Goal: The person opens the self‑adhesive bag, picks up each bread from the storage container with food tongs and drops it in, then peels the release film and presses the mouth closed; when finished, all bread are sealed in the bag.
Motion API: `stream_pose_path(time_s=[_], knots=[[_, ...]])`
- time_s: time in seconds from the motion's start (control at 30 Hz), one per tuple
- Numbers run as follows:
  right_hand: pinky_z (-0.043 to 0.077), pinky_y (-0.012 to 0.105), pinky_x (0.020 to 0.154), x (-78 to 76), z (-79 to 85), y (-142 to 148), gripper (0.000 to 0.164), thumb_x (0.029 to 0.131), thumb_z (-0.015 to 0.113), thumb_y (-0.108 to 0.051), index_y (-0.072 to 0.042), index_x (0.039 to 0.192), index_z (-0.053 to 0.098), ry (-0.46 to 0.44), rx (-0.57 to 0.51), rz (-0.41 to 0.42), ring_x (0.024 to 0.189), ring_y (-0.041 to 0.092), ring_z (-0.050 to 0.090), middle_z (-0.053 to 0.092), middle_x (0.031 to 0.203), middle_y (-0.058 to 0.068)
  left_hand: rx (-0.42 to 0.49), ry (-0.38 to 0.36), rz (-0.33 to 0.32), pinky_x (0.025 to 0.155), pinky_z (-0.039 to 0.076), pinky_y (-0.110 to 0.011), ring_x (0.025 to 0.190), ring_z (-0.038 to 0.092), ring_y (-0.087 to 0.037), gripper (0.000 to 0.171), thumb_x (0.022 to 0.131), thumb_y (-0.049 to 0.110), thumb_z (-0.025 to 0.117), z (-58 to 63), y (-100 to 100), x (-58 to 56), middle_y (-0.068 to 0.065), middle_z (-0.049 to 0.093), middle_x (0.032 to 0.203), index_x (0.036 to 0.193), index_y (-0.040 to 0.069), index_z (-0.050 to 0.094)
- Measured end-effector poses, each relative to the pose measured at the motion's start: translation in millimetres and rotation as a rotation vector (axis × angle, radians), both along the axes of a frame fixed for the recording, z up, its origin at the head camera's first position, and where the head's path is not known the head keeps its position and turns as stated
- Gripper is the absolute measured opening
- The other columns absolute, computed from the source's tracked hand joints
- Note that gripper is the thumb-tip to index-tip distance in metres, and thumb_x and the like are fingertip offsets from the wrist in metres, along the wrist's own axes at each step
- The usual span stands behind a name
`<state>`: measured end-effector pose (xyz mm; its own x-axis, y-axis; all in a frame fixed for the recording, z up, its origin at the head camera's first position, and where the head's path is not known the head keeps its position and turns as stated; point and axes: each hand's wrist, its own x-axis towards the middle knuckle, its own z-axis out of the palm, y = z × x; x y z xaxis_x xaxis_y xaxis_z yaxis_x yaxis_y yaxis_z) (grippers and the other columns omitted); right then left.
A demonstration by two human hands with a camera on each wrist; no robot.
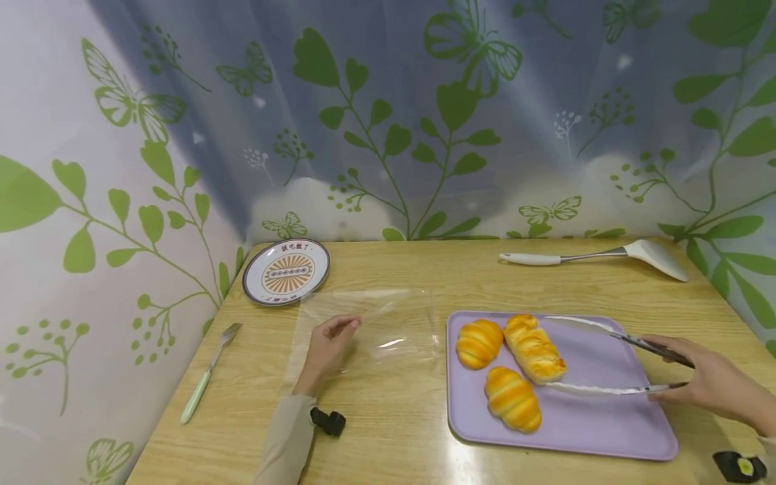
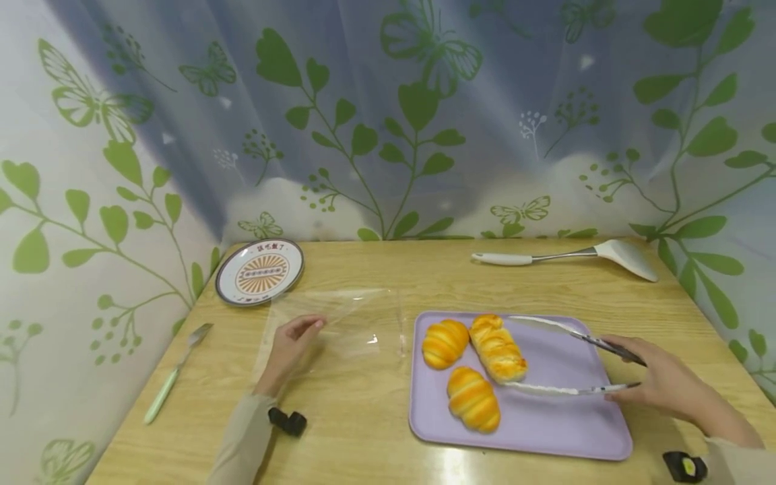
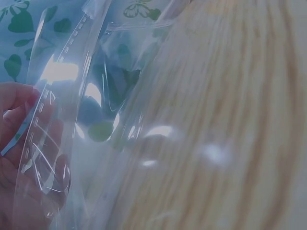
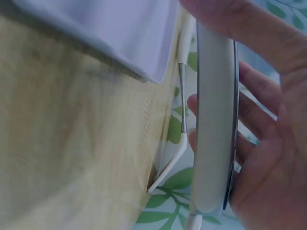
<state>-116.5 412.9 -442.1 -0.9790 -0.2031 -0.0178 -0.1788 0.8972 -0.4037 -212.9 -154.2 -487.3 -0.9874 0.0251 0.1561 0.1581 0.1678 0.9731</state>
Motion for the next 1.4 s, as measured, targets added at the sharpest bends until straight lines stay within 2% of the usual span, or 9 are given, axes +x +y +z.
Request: stream_pose_path(time_s=[0.17, 0.3, 0.4, 0.53, 0.77, 0.93, 1.07, 1.2, 1.4], knots=[[0.051, 0.022, 0.075, -27.5, -0.4, 8, 0.091, 0.053, 0.094, -0.032, 0.006, 0.126, 0.055, 0.116, 0.051, 0.162, 0.1, -0.004, 0.055, 0.063, 0.119, 0.028, 0.013, -0.005, 0.0, 0.085, 0.05, -0.013, 0.088, 0.063, 0.007, 0.021, 0.095, 0.005, 0.062, -1.5, 1, -0.1, -0.03, 0.066, 0.113, 0.109, -0.01, 0.068], [0.038, 0.002, 0.077, -42.2, -0.1, 9, 0.091, 0.049, 0.095, -0.03, 0.005, 0.123, 0.057, 0.213, 0.042, 0.267, 0.106, -0.021, 0.039, 0.065, 0.117, 0.024, 0.01, -0.008, -0.006, 0.084, 0.05, -0.013, 0.088, 0.063, 0.006, 0.023, 0.094, 0.005, 0.063, -3.2, 2, 0.6, -0.029, 0.067, 0.114, 0.109, -0.011, 0.067], [0.045, 0.01, 0.077, -47.9, 3.4, 7, 0.093, 0.048, 0.096, -0.03, 0.003, 0.125, 0.056, 0.245, 0.076, 0.286, 0.105, -0.01, 0.05, 0.064, 0.117, 0.024, 0.0, -0.011, -0.004, 0.083, 0.049, -0.014, 0.088, 0.063, 0.006, 0.022, 0.094, 0.006, 0.063, -4.2, 3, 1.4, -0.028, 0.067, 0.113, 0.109, -0.011, 0.067], [0.055, 0.032, 0.072, -49.4, 10.7, 5, 0.094, 0.05, 0.095, -0.03, 0.002, 0.128, 0.054, 0.208, 0.136, 0.263, 0.096, 0.024, 0.062, 0.063, 0.119, 0.025, -0.017, -0.014, -0.004, 0.083, 0.049, -0.013, 0.088, 0.063, 0.005, 0.021, 0.095, 0.007, 0.063, -5.7, 4, 1.7, -0.026, 0.068, 0.112, 0.109, -0.008, 0.069], [0.055, 0.054, 0.072, -36.3, 17.4, 16, 0.091, 0.058, 0.092, -0.027, 0.011, 0.128, 0.048, -0.032, 0.07, 0.158, 0.094, 0.046, 0.063, 0.052, 0.125, 0.04, -0.034, -0.01, -0.015, 0.084, 0.049, -0.014, 0.09, 0.063, 0.005, 0.021, 0.095, 0.008, 0.063, -5.5, 4, 1.7, -0.024, 0.069, 0.113, 0.109, -0.006, 0.07], [0.055, 0.054, 0.07, -23.7, 13.0, 27, 0.088, 0.06, 0.09, -0.025, 0.011, 0.128, 0.049, -0.108, 0.065, 0.095, 0.095, 0.052, 0.061, 0.05, 0.125, 0.042, -0.041, -0.006, -0.007, 0.086, 0.049, -0.015, 0.09, 0.063, 0.005, 0.021, 0.095, 0.008, 0.063, -2.0, 2, 2.1, -0.023, 0.069, 0.113, 0.11, -0.006, 0.069], [0.057, 0.046, 0.071, -17.2, 10.1, 29, 0.083, 0.06, 0.091, -0.027, 0.009, 0.126, 0.054, -0.152, 0.069, 0.059, 0.095, 0.046, 0.064, 0.056, 0.123, 0.038, -0.051, -0.001, -0.005, 0.087, 0.048, -0.016, 0.091, 0.062, 0.005, 0.022, 0.095, 0.01, 0.062, -1.7, 1, 1.6, -0.023, 0.069, 0.113, 0.11, -0.005, 0.069], [0.056, 0.044, 0.071, -16.2, 10.3, 28, 0.079, 0.06, 0.091, -0.028, 0.008, 0.122, 0.058, -0.096, 0.084, 0.079, 0.093, 0.035, 0.066, 0.062, 0.118, 0.033, -0.044, 0.004, -0.004, 0.087, 0.048, -0.016, 0.09, 0.062, 0.005, 0.022, 0.095, 0.01, 0.063, -1.2, 2, 1.8, -0.024, 0.069, 0.111, 0.109, -0.006, 0.069], [0.053, 0.057, 0.075, -20.0, 13.4, 22, 0.089, 0.06, 0.091, -0.024, 0.013, 0.128, 0.048, -0.044, 0.077, 0.065, 0.097, 0.048, 0.061, 0.056, 0.121, 0.038, -0.045, 0.005, -0.015, 0.087, 0.048, -0.016, 0.091, 0.063, 0.004, 0.022, 0.095, 0.009, 0.063, -3.2, 3, 0.2, -0.025, 0.068, 0.113, 0.11, -0.007, 0.069]])
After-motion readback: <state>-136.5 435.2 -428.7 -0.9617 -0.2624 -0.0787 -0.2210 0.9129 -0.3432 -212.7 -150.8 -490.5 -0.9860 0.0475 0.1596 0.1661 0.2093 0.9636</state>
